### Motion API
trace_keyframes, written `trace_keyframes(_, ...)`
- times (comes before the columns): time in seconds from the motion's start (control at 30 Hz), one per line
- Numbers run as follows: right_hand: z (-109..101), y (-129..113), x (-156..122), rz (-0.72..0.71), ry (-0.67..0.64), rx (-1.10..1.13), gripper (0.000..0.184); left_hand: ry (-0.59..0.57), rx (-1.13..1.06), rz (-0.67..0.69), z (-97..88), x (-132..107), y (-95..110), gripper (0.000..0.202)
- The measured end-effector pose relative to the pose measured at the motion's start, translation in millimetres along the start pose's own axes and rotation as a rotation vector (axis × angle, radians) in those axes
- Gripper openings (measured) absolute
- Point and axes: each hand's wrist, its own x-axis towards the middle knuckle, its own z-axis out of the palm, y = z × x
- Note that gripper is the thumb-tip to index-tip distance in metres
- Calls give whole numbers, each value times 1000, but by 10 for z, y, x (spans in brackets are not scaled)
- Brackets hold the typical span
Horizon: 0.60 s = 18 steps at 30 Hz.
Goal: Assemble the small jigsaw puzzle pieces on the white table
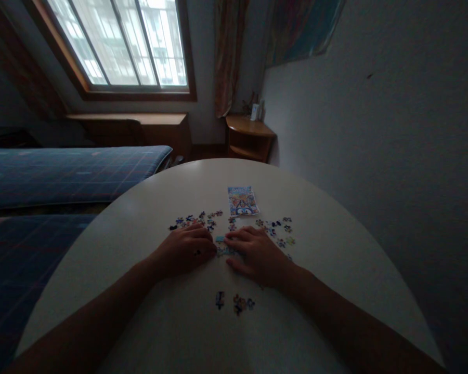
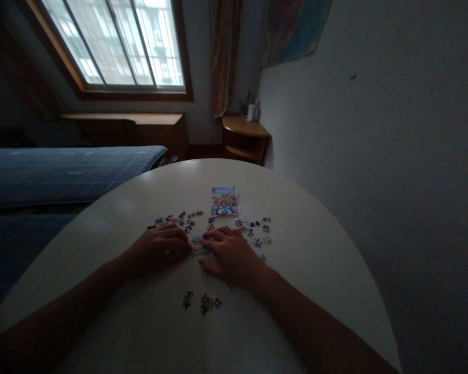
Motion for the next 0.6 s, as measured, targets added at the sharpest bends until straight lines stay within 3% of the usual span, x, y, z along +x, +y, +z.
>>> trace_keyframes(0.23, 8, 14, -5, -8, 5, 10, 43, 86, 7, -78, -117, -57, -124, 11)
trace_keyframes(0.6, -18, 21, -23, -17, 54, 13, 44, 29, 37, -117, -243, -136, -329, 15)
